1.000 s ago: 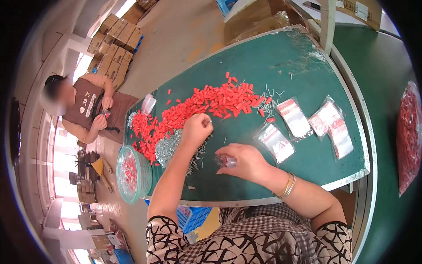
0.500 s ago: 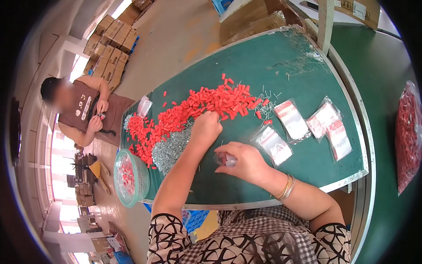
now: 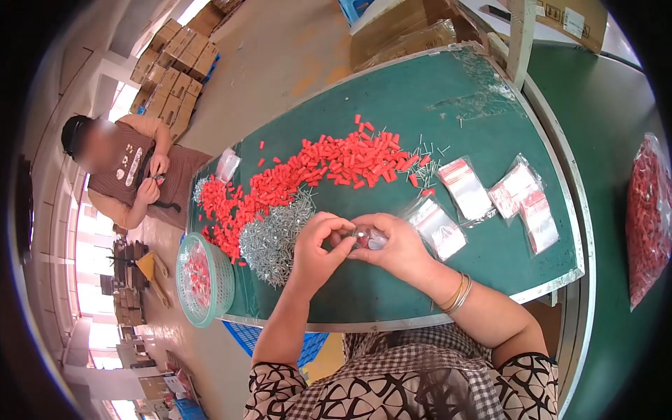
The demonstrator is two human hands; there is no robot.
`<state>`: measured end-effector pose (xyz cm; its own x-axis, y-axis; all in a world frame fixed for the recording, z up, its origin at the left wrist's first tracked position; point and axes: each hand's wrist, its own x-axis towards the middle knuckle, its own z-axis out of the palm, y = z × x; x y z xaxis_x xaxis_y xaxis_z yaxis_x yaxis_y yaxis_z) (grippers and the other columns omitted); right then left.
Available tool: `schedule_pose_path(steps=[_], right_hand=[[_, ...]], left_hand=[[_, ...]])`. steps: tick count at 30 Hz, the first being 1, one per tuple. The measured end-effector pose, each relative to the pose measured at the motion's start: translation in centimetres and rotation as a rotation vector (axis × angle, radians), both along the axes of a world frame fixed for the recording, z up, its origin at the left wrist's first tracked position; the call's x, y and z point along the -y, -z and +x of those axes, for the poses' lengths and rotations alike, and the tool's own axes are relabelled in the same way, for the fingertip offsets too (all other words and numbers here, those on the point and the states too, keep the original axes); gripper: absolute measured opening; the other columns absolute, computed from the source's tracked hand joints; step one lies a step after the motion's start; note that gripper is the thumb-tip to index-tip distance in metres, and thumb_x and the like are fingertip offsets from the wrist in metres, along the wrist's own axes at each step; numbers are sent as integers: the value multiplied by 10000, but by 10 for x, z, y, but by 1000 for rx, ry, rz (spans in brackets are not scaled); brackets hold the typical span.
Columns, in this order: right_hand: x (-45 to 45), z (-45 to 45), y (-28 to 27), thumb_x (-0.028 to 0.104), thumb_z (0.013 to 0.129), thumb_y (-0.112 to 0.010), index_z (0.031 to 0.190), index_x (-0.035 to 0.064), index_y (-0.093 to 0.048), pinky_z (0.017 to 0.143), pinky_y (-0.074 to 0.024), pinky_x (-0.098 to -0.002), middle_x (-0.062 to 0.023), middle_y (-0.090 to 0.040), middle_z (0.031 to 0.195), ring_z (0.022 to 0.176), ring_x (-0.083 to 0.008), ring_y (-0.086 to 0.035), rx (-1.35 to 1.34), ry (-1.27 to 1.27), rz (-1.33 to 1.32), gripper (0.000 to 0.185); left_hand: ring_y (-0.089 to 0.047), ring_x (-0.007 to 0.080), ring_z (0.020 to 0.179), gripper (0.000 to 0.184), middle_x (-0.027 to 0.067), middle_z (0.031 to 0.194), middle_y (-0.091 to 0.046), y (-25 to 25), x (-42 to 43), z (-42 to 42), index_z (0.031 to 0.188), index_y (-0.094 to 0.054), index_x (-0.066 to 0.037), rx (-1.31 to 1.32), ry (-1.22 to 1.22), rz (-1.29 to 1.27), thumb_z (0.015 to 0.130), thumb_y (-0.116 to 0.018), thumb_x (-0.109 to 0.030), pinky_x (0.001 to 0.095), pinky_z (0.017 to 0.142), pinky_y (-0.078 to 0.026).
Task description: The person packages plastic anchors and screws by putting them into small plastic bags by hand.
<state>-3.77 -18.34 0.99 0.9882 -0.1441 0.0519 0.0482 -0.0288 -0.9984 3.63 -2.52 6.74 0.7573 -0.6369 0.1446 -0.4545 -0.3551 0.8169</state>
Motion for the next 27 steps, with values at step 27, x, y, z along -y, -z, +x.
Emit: schedule_pose_path(steps=[27], right_hand=[[-4, -8, -21, 81, 625, -856, 1117, 34, -645, 668, -514, -289, -83, -674, 892, 778, -197, -647, 200, 85, -267, 538]], left_hand=[[-624, 299, 768, 75, 98, 842, -624, -30, -28, -22, 898, -610, -27, 439, 3, 119, 842, -647, -59, 378, 672, -507]])
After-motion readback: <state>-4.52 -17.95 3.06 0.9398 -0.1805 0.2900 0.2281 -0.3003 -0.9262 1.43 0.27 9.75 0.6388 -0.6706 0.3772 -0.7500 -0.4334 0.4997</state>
